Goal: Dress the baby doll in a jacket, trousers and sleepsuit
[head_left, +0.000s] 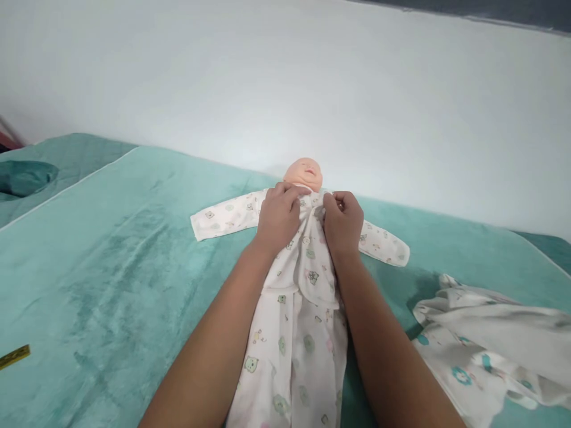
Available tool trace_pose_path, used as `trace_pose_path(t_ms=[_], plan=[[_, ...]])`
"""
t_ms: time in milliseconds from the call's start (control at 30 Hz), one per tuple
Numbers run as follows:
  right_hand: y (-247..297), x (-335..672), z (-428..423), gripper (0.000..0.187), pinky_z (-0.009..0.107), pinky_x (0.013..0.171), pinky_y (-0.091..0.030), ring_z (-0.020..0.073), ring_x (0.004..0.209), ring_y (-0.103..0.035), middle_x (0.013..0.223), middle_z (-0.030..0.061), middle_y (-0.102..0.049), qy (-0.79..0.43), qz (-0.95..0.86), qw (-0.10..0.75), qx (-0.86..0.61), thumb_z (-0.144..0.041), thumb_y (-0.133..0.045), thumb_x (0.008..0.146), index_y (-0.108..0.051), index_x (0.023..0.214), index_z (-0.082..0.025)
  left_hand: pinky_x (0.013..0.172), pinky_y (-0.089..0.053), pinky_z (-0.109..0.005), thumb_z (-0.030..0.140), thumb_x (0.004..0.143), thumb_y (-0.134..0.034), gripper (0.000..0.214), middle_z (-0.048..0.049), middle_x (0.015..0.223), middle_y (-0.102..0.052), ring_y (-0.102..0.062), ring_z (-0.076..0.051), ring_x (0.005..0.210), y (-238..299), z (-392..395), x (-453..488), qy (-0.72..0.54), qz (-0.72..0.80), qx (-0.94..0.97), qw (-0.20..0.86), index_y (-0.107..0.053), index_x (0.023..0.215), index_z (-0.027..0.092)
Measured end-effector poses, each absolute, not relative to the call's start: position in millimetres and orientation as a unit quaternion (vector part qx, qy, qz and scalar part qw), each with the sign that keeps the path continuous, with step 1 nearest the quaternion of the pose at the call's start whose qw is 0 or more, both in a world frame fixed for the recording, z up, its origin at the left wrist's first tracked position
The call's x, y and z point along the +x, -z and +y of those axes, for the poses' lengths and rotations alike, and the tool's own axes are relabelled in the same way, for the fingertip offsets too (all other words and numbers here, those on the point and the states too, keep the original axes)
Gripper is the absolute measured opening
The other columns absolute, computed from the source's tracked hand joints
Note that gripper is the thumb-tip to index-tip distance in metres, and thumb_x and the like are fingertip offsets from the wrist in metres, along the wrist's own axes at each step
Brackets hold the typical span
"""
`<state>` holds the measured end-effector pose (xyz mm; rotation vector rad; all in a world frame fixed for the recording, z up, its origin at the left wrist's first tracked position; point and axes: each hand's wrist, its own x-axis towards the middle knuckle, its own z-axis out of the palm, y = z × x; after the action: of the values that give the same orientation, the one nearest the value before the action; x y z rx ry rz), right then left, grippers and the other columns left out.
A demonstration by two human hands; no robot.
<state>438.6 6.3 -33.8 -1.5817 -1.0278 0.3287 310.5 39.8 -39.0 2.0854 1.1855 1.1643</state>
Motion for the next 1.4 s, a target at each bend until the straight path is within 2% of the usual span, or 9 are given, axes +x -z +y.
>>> trace_pose_path(t_ms=[100,200,367,767,900,1000,1100,1200,1400], plan=[[35.5,428.6,-19.3,0.019,0.029,0.065,-0.041,0.0145,0.066,-0.05,0.077,-0.0017,-0.058,-0.135,-0.437,0.574,-0.679,-0.041,-0.057,0.084,-0.056,0.087,-0.023,0.107,-0.042,-0.042,0.018,0.093,-0.046,0.029,-0.0056,0.126,-0.062,-0.053,-0.023,0.122,43.5,22.0,301.3,-0.426,0.415,0.764,0.248,-0.071,0.107,0.025],[37.6,422.2,-38.2,0.028,0.03,0.068,-0.043,0.0148,0.069,-0.052,0.085,-0.0002,-0.061,-0.136,-0.493,0.527,-0.679,-0.046,-0.064,0.081,-0.055,0.095,-0.023,0.113,-0.036,-0.045,0.021,0.096,-0.044,0.034,-0.006,0.141,-0.055,-0.046,-0.024,0.134,49.5,5.1,292.8,-0.406,0.404,0.785,0.235,-0.067,0.12,0.026],[38.5,424.6,-37.0,0.022,0.031,0.071,-0.042,0.0151,0.071,-0.051,0.088,0.0011,-0.062,-0.135,-0.557,0.46,-0.678,-0.041,-0.065,0.079,-0.059,0.087,-0.022,0.114,-0.033,-0.048,0.015,0.094,-0.041,0.043,-0.0047,0.146,-0.052,-0.042,-0.025,0.138,49.5,-0.9,290.0,-0.377,0.416,0.797,0.222,-0.063,0.127,0.03],[47.3,441.7,-25.4,0.014,0.026,0.063,-0.039,0.0126,0.066,-0.047,0.073,-0.0034,-0.055,-0.267,-0.46,0.586,-0.612,-0.035,-0.063,0.077,-0.062,0.08,-0.021,0.106,-0.037,-0.053,0.004,0.084,-0.042,0.053,-0.0044,0.142,-0.052,-0.043,-0.029,0.132,43.3,5.1,303.9,-0.335,0.46,0.809,0.146,-0.062,0.123,0.033],[46.8,436.9,-28.4,0.014,0.026,0.062,-0.042,0.0126,0.066,-0.049,0.075,-0.0029,-0.056,-0.25,-0.442,0.596,-0.622,-0.034,-0.064,0.077,-0.061,0.083,-0.022,0.11,-0.037,-0.051,0.003,0.084,-0.04,0.054,-0.0042,0.142,-0.051,-0.044,-0.026,0.133,42.3,4.2,298.6,-0.365,0.439,0.798,0.193,-0.062,0.123,0.032],[41.4,432.9,-37.4,0.015,0.026,0.06,-0.043,0.013,0.064,-0.052,0.074,-0.0031,-0.056,-0.224,-0.425,0.597,-0.642,-0.034,-0.063,0.079,-0.058,0.087,-0.023,0.112,-0.039,-0.045,0.007,0.087,-0.044,0.041,-0.0038,0.142,-0.052,-0.046,-0.022,0.134,42.6,0.3,288.9,-0.401,0.394,0.788,0.25,-0.066,0.114,0.029],[32.8,431.7,-48.3,0.015,0.027,0.059,-0.043,0.0139,0.063,-0.054,0.073,-0.0024,-0.058,-0.199,-0.455,0.556,-0.667,-0.036,-0.062,0.082,-0.056,0.087,-0.023,0.113,-0.04,-0.044,0.015,0.087,-0.056,0.024,-0.0033,0.142,-0.053,-0.043,-0.024,0.138,42.3,-3.9,282.0,-0.391,0.377,0.793,0.277,-0.071,0.101,0.029],[23.2,433.6,-56.7,0.019,0.028,0.059,-0.041,0.0146,0.064,-0.053,0.072,-0.0017,-0.06,-0.172,-0.513,0.499,-0.677,-0.04,-0.062,0.084,-0.054,0.08,-0.023,0.115,-0.039,-0.047,0.018,0.086,-0.061,0.019,-0.0029,0.143,-0.053,-0.04,-0.025,0.14,41.4,-4.9,279.7,-0.379,0.372,0.8,0.28,-0.071,0.098,0.028],[9.2,438.3,-66.9,0.025,0.029,0.054,-0.034,0.0153,0.062,-0.051,0.072,-0.0007,-0.061,-0.183,-0.669,0.283,-0.663,-0.042,-0.064,0.082,-0.055,0.071,-0.023,0.118,-0.035,-0.047,0.014,0.084,-0.061,0.02,-0.0011,0.143,-0.053,-0.041,-0.023,0.139,41.4,-3.8,279.7,-0.377,0.367,0.801,0.285,-0.071,0.095,0.029]])
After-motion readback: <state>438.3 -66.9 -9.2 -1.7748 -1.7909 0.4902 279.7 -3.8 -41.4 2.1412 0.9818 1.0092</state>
